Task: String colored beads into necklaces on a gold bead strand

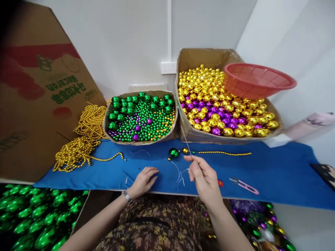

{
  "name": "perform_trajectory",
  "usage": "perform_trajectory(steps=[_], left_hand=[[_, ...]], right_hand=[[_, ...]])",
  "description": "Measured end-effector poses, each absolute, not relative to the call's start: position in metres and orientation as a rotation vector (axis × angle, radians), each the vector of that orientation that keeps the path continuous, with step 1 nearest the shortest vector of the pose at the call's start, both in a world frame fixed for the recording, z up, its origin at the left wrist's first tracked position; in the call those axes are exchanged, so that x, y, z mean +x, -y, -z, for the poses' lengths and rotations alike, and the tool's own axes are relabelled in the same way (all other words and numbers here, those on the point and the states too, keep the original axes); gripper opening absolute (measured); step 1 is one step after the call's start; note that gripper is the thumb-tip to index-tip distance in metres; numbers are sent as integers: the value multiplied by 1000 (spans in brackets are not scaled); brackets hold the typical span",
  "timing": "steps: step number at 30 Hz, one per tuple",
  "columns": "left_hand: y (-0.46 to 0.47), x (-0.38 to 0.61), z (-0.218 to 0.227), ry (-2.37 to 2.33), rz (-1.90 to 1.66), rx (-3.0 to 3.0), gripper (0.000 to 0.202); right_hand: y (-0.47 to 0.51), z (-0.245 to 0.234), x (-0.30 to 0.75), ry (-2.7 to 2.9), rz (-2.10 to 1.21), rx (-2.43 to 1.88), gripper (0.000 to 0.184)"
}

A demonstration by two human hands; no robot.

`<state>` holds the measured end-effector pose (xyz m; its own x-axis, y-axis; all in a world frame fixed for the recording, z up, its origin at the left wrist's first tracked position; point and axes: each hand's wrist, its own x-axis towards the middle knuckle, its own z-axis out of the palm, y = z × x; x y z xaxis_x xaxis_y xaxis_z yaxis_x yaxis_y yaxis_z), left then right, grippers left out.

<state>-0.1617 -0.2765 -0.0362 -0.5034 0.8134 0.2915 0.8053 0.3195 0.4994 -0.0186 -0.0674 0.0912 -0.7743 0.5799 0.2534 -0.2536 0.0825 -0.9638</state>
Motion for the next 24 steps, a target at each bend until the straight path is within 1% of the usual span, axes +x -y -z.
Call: perform_trajectory(steps=[7, 11, 15, 19, 24], left_hand=[[262, -162, 42, -2576, -729, 1645, 25], [246, -161, 33, -2547, -783, 1629, 26], [215, -159, 21, -2432, -835, 1691, 35], [182, -164, 17, -2422, -614, 1787, 42], [161, -180, 21, -2481, -493, 1809, 38]], right_hand=[[51, -90, -6, 1664, -1844, -395, 21], [44, -88, -8, 1600, -1903, -324, 20], [34, -90, -11, 1531, -1971, -230, 19], [19, -91, -7, 1522, -2012, -216, 19], [0, -98, 2, 1504, -1994, -248, 18]])
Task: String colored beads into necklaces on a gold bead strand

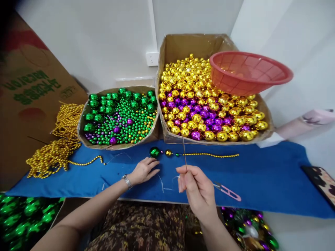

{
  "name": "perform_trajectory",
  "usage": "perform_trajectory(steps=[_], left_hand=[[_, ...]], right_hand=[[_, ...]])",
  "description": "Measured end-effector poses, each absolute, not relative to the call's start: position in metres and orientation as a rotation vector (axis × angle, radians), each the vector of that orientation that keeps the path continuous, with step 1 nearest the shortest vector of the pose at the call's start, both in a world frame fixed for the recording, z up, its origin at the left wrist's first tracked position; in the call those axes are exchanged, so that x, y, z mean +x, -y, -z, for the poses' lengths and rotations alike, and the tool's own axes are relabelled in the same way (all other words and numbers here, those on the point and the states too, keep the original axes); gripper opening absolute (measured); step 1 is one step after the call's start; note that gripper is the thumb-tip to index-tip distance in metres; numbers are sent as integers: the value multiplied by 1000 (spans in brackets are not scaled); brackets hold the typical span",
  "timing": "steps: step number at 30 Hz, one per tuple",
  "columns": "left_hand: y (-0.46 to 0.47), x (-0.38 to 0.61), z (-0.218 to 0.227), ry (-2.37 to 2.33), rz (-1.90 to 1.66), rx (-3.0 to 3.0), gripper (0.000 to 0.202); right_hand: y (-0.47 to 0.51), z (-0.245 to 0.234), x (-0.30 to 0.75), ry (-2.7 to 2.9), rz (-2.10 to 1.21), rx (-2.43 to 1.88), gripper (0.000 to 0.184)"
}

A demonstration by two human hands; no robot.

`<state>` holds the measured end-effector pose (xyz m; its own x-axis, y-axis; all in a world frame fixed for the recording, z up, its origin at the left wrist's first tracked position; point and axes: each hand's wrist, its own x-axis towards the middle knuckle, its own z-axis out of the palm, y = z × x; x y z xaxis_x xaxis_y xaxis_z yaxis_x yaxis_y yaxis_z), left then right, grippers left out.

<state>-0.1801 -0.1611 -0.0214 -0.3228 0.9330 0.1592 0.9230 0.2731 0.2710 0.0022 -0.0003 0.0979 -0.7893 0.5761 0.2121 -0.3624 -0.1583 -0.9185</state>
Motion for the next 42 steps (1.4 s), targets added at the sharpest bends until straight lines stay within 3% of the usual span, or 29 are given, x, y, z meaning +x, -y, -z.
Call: perform_trajectory(steps=[8, 16, 23, 28, 42], left_hand=[[166, -189, 24, -2427, -551, 1823, 31], [173, -191, 28, -2458, -502, 1868, 51], [174, -196, 34, -2407, -549, 2000, 30], [188, -197, 34, -2397, -641, 2020, 32], [201, -211, -61, -2519, -1294, 1802, 25]], right_hand=[[-12, -125, 18, 1458, -1876, -196, 15], [3, -149, 22, 1350, -1737, -169, 12], [24, -157, 26, 1397, -1645, -201, 13], [37, -154, 25, 1449, -1601, -225, 14], [54, -143, 33, 1589, -1556, -282, 16]])
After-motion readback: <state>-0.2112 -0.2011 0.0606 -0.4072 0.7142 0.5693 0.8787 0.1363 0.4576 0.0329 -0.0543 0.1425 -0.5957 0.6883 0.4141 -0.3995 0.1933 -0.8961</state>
